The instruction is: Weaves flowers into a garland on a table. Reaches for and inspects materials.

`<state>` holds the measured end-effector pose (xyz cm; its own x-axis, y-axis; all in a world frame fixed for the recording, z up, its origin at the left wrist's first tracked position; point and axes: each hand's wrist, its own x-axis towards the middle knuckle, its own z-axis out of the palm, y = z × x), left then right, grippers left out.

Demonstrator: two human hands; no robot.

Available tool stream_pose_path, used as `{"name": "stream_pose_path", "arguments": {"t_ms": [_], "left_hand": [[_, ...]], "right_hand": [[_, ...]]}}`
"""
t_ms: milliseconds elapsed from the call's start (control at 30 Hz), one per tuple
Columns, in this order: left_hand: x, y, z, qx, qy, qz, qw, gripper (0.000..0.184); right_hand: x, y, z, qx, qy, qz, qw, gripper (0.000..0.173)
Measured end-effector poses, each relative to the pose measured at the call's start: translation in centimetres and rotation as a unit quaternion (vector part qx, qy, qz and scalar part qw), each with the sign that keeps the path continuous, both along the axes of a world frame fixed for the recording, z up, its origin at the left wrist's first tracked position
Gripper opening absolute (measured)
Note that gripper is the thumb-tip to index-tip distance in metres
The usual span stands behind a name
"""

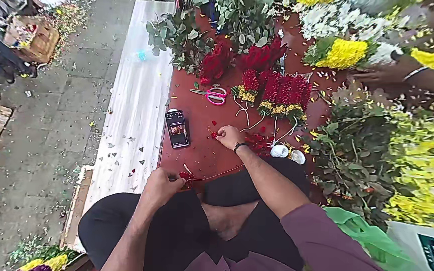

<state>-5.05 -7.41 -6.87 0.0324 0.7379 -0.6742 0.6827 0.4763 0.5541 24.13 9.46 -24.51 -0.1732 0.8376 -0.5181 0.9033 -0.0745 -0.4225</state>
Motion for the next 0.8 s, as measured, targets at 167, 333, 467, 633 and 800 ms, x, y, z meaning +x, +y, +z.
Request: {"name": "stream_pose_path", "arguments": {"t_ms": [167, 333, 467, 633, 800], "left_hand": [[0.5, 0.2, -0.1, -0.01, 0.016, -0.025, 1.0, 0.018], [1.0, 0.1, 0.2, 0.006, 0.016, -0.045, 0.999, 0.017], [1.1, -0.1, 0.3, 0.003, 0.019, -0.056, 0.998, 0.019], [0.9, -0.3, 0.3, 0.006, 0.026, -0.042, 0.999, 0.019], [1.4, -0.2, 0.6, 0.004, 0.028, -0.046, 0.999, 0.018]], "right_hand": [[-0.9, 0.2, 0.1, -0.024, 0.075, -0.042, 0.996, 0.023], [0.5, 0.7, 1.8, -0.06, 0.185, -0.145, 0.97, 0.018], [0.5, 0.9, 2.6, -0.125, 0.191, -0.138, 0.964, 0.017], [1.3, 0.9, 3.0, -0.05, 0.006, -0.089, 0.995, 0.018], [-1.2, 0.7, 2.9, 0.081, 0.041, 0.061, 0.994, 0.021]]}}
